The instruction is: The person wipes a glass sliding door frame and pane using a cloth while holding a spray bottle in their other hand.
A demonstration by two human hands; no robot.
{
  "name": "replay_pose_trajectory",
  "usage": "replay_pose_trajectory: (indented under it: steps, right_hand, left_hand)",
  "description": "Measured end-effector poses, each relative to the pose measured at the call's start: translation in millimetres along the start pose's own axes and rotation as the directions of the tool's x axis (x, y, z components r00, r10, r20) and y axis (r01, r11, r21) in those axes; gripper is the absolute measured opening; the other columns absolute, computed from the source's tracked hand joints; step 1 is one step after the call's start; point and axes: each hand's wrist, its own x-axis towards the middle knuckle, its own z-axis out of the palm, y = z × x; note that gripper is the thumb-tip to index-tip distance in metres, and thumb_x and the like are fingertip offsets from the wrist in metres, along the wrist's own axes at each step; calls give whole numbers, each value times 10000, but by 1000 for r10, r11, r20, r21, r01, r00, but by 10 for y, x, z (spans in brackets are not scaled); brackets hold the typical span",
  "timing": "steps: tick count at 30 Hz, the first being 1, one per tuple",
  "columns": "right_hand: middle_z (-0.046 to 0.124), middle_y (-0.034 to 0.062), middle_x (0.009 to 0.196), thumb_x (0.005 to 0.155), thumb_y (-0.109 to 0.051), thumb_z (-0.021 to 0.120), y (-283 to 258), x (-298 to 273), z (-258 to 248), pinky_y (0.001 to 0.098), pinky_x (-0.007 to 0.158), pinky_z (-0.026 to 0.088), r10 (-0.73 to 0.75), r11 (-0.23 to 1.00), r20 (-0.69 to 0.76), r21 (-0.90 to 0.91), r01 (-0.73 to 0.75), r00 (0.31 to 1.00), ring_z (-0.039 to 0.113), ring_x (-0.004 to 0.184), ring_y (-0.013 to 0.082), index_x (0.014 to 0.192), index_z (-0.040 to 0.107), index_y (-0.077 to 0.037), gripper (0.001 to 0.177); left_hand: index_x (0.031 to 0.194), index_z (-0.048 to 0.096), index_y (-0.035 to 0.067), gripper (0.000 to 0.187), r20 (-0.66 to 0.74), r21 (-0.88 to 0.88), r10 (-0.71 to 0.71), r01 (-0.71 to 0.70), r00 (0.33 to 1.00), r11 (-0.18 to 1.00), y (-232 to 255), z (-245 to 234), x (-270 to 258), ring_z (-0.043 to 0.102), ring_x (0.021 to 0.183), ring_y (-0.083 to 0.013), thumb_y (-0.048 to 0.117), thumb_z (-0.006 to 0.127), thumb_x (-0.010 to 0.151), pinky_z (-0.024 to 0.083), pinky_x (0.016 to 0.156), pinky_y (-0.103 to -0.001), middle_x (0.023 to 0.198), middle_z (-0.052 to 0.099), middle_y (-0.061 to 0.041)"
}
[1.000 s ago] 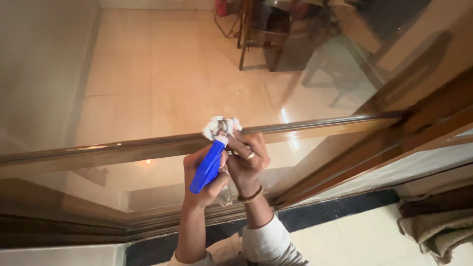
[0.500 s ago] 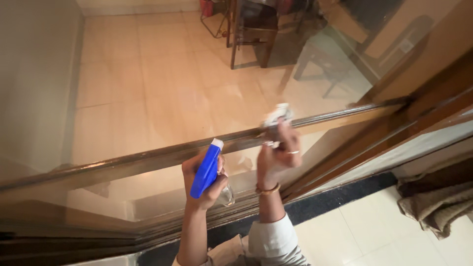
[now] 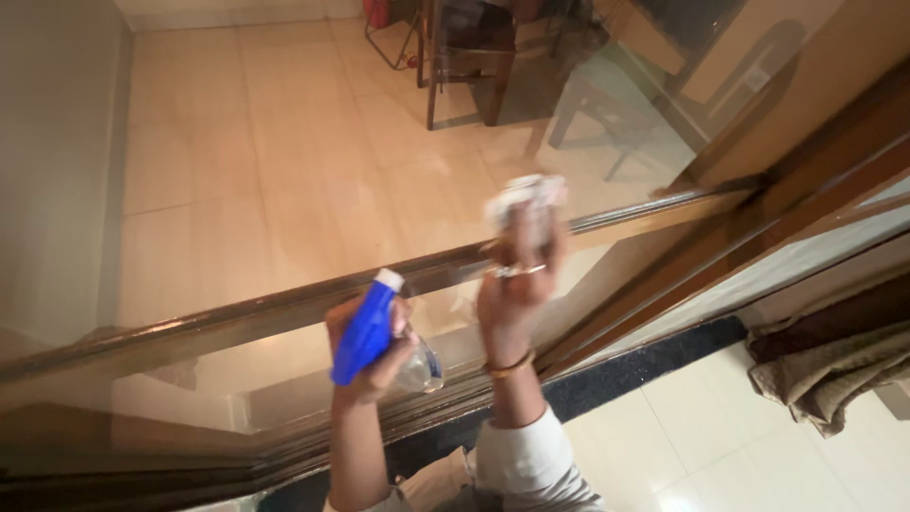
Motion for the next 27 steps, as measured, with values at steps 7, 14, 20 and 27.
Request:
replay_pose_trajectory:
  steps: [7, 14, 20, 27]
  right_hand:
    - [712, 32, 1114, 707, 95, 778, -230, -242, 36, 375, 862, 511, -302, 953, 252, 52, 298, 919, 610, 991, 214, 1094, 759, -227, 503]
    - [690, 92, 1149, 964, 136, 713, 397, -25, -69, 316, 908, 604, 198, 976, -272, 142, -164, 942, 700, 1044, 219, 1246, 761, -111, 378]
    - [720, 29, 1027, 744, 165, 780, 277, -133, -82, 279, 786, 588, -114, 993, -78, -48, 111, 990, 670, 963, 236, 1069, 772, -124, 435]
    - [743, 28, 1101, 730, 104, 848, 399, -20, -290, 329, 817, 593, -199, 980, 80, -6, 200, 977, 670, 924, 191, 1003, 781, -195, 411]
  left_hand:
    - [866, 591, 17, 209, -137, 61, -48, 57, 989, 996, 164, -255, -99, 636, 694, -121, -68, 638, 681, 529, 641, -257, 816, 601, -55]
    - [831, 585, 22, 189, -146, 63, -93, 103, 985, 993, 175, -142, -121, 607, 688, -103, -72, 638, 676, 509, 629, -255, 779, 572, -46]
    - [793, 574, 33, 183, -108, 139, -117, 131, 987, 982, 146, 73, -70, 591, 655, -89, -93, 621, 670, 481, 604, -240, 774, 567, -46]
    - [821, 579, 30, 184, -49, 159, -84, 91, 995, 983, -30, 384, 50, 602, 693, -83, -88, 619, 686, 494, 626, -232, 822, 578, -44]
